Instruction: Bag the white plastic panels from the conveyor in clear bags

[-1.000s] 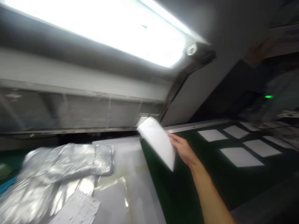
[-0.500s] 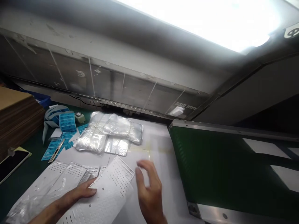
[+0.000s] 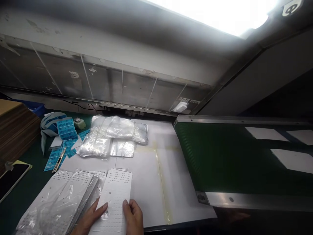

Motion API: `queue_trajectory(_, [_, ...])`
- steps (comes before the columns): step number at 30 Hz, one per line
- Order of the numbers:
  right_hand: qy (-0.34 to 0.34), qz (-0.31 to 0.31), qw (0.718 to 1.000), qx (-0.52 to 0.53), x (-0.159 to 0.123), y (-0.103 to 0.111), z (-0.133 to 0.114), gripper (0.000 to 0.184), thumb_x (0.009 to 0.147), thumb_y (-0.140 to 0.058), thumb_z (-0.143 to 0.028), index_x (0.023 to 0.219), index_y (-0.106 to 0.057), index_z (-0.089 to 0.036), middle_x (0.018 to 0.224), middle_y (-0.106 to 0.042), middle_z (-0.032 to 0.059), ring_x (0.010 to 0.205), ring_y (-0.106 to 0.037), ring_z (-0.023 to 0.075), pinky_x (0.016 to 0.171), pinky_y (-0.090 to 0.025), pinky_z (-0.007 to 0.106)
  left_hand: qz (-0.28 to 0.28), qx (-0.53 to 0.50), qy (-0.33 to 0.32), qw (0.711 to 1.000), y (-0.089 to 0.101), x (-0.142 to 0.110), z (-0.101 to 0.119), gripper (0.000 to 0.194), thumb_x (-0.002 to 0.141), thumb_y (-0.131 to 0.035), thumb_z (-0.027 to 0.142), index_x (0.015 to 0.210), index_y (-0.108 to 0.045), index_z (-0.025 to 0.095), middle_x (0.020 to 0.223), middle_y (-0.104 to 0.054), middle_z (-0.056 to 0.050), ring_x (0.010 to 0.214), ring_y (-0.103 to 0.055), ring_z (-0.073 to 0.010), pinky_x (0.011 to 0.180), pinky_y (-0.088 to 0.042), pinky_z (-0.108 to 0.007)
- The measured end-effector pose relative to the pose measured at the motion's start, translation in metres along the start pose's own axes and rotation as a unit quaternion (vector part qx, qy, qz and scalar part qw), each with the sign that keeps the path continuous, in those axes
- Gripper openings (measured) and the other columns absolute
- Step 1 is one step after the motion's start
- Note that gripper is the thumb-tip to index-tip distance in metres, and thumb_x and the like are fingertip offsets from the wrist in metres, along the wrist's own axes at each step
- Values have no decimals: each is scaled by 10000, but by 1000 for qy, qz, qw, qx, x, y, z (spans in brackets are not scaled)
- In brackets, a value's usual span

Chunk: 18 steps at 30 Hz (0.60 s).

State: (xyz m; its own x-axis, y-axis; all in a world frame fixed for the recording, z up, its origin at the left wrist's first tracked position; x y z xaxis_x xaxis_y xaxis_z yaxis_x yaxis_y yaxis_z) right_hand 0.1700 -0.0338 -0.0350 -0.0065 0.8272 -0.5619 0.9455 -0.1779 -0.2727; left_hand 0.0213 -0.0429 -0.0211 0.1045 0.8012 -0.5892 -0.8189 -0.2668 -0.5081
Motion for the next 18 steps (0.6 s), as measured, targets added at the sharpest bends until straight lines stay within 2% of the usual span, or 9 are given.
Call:
queue_trajectory(3, [16, 40, 999, 23, -3, -3, 9, 679, 575, -726, -592, 1087, -523, -194, 1004, -674, 98, 879, -637, 260, 803, -486, 371, 20, 62, -8, 998, 3, 2, -5, 646, 617, -741, 487, 1144, -582, 150, 1032, -698, -117, 1037, -595, -333, 890, -468, -405])
queue_trajectory(5, [-8, 11, 999, 35, -3, -4, 14, 751, 547, -744, -581, 1135, -510, -177, 1005, -678, 117, 899, -638, 293, 821, -478, 408, 23, 141, -34, 989, 2, 4, -3, 560, 679, -669, 535, 1098, -612, 168, 1049, -693, -96, 1032, -598, -310, 882, -474, -374])
queue_trajectory(7, [-18, -26, 999, 38, 1, 1, 12, 764, 533, -749, -565, 1128, -527, -139, 971, -687, 138, 901, -637, 326, 821, -475, 435, 13, 244, -73, 967, -3, 13, 3, 506, 760, -556, 567, 1069, -625, 173, 1064, -686, -87, 1017, -603, -290, 847, -490, -353])
queue_trajectory(9, [21, -18, 999, 18, 11, 14, 2, 772, 563, -725, -553, 1173, -501, -137, 1024, -675, 147, 941, -624, 334, 831, -473, 436, 23, 379, -136, 915, -9, 32, 17, 494, 836, -431, 558, 1093, -603, 174, 1084, -672, -87, 990, -611, -263, 793, -505, -334])
queue_trajectory(11, [79, 44, 994, -67, 25, 34, -12, 767, 640, -667, -545, 1262, -430, -164, 1151, -624, 139, 1037, -583, 321, 875, -455, 418, 48, 511, -212, 832, -18, 66, 35, 463, 889, -336, 509, 1132, -566, 189, 1110, -650, -78, 971, -610, -225, 762, -503, -308])
queue_trajectory(12, [100, 80, 983, -132, 34, 45, -17, 755, 691, -621, -539, 1310, -382, -180, 1215, -586, 132, 1087, -555, 311, 903, -438, 409, 50, 553, -239, 797, -24, 87, 44, 438, 907, -306, 477, 1133, -559, 200, 1115, -641, -71, 968, -604, -210, 769, -494, -302])
queue_trajectory(14, [114, 136, 943, -280, 52, 68, -22, 718, 777, -520, -506, 1382, -289, -196, 1298, -519, 125, 1134, -520, 304, 932, -414, 407, 34, 600, -261, 755, -36, 134, 61, 397, 925, -285, 425, 1064, -587, 209, 1044, -648, -64, 941, -597, -200, 789, -471, -310])
queue_trajectory(16, [111, 148, 889, -418, 68, 85, -15, 643, 838, -414, -431, 1414, -248, -197, 1275, -526, 142, 1063, -556, 319, 867, -441, 435, 19, 649, -264, 713, -48, 180, 72, 337, 927, -334, 378, 970, -611, 190, 969, -644, -62, 913, -590, -195, 818, -453, -342])
queue_trajectory(18, [121, 145, 834, -518, 79, 95, -1, 578, 863, -327, -334, 1420, -250, -198, 1148, -587, 155, 940, -598, 317, 750, -475, 437, 11, 698, -254, 669, -55, 218, 77, 252, 899, -450, 355, 927, -605, 157, 937, -628, -52, 889, -585, -190, 819, -456, -384])
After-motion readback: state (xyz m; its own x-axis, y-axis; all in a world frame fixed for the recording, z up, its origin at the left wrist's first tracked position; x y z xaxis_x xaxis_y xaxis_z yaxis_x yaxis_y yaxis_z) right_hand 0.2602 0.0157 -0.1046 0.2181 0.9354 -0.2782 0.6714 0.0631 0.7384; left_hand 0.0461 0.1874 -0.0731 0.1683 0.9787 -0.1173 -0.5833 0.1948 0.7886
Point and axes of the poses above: each hand's wrist, its own x-axis towards the middle knuckle, its own y-axis out of the back of the hand, z = x × y, the point moved 2 cm from there along x, towards the middle knuckle
